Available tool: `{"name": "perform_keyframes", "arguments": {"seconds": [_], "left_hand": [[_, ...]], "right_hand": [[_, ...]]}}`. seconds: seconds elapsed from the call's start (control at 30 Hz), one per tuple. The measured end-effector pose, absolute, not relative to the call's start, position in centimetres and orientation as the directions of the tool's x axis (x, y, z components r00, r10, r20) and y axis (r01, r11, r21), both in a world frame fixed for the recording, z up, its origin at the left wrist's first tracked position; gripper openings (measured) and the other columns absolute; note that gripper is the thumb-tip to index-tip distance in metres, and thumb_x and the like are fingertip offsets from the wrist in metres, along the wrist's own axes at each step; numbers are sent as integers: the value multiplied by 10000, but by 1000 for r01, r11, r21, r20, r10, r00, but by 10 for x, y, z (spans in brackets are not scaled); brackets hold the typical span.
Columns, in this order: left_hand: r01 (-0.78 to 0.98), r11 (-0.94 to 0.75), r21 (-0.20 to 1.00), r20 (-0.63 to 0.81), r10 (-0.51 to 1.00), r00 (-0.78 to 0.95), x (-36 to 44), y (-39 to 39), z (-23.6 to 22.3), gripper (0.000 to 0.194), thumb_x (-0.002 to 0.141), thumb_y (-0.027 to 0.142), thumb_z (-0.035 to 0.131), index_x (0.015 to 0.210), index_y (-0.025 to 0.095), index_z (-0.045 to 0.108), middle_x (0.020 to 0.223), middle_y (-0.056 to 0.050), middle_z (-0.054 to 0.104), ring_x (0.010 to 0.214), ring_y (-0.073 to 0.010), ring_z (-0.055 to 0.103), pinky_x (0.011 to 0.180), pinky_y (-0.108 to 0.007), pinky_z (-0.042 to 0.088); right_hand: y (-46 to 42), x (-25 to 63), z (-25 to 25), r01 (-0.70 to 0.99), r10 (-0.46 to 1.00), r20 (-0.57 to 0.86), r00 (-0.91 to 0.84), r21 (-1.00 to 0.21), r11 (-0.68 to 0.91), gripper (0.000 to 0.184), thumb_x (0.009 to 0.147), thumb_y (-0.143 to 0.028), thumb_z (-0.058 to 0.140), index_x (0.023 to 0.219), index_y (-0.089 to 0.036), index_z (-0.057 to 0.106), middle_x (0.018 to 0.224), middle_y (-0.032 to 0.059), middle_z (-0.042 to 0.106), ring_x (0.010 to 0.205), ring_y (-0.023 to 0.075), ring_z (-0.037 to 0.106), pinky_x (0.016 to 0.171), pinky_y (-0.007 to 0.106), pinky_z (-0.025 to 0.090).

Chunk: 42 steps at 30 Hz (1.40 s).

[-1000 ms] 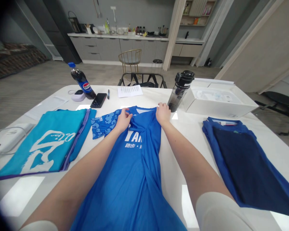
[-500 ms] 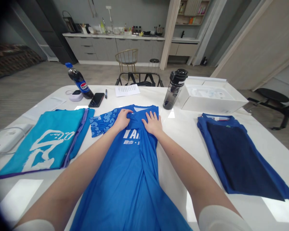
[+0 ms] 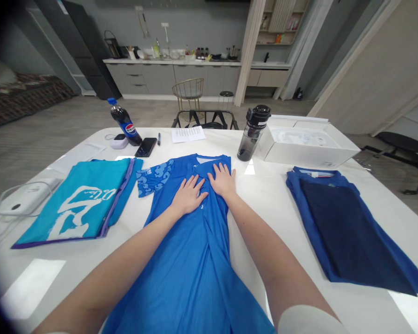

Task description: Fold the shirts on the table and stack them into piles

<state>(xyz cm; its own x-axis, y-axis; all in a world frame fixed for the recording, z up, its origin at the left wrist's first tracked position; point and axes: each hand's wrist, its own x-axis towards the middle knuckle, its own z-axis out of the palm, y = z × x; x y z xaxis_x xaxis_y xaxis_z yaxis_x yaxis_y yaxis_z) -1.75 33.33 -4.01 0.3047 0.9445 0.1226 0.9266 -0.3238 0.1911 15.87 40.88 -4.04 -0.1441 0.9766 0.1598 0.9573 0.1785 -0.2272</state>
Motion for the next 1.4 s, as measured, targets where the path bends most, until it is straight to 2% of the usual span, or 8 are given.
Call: {"name": "perform_keyframes", "arguments": {"seconds": [0.17,0.37,0.6,0.8,0.97,1.1,1.2,1.4], "left_hand": [[937,-310,164,120,949,293,-18,335,-43,715,1006,664,237,1592,276,370,1678,-60,291,1566,-258,215,1283,-485,160],[932,-315,181,105,948,300,-18,335,-43,718,1006,659,245,1596,268,362,1685,-69,270,1569,-261,208,1280,-492,155],[920,-321,223,112,946,303,-18,336,-42,703,1007,642,299,1581,246,390,1666,-100,311,1555,-290,243,1265,-544,172],[850,-504,150,383,823,420,-15,308,-29,429,1018,295,426,1402,198,591,1455,-124,581,1390,-258,489,1261,-517,211],[722,-664,193,341,736,586,-15,256,-33,382,943,119,457,1225,204,701,1328,-76,663,1261,-223,581,1169,-430,399],[663,-703,257,287,711,642,-21,223,-37,380,943,122,461,1229,196,699,1325,-78,663,1244,-215,592,1104,-395,464],[662,-693,286,272,721,637,-25,210,-33,359,959,152,464,1224,213,699,1325,-74,658,1245,-212,587,1096,-399,463],[682,-678,274,216,734,644,-20,190,-17,300,958,192,478,1147,247,706,1281,-59,658,1223,-226,564,1053,-423,445]], "right_hand": [[389,159,-31,933,953,222,-205,-250,259,514,1075,-466,295,1381,-203,614,1421,129,606,1333,284,499,1158,485,297],[327,169,-31,915,961,114,-252,-293,275,566,1078,-496,284,1523,-199,469,1619,117,390,1504,313,317,1203,623,199],[234,186,-32,880,931,18,-363,-321,350,617,1068,-562,255,1562,-236,430,1648,92,336,1549,288,235,1240,601,137],[212,190,-35,905,940,95,-327,-253,341,595,1058,-581,285,1564,-305,434,1664,55,312,1548,300,229,1250,554,138],[216,190,-38,889,933,185,-307,-295,351,580,1035,-569,401,1507,-251,508,1628,98,377,1505,316,308,1227,552,201],[209,196,-35,855,923,304,-234,-388,344,454,980,-535,547,1249,-195,681,1367,146,607,1293,289,529,1111,453,386],[191,203,-29,824,931,303,-202,-462,329,371,956,-540,594,1059,-203,713,1100,106,688,1039,243,632,924,359,474],[126,222,-9,856,952,46,-303,-426,293,465,865,-671,663,927,-211,693,799,29,692,741,195,632,666,285,405]]}}
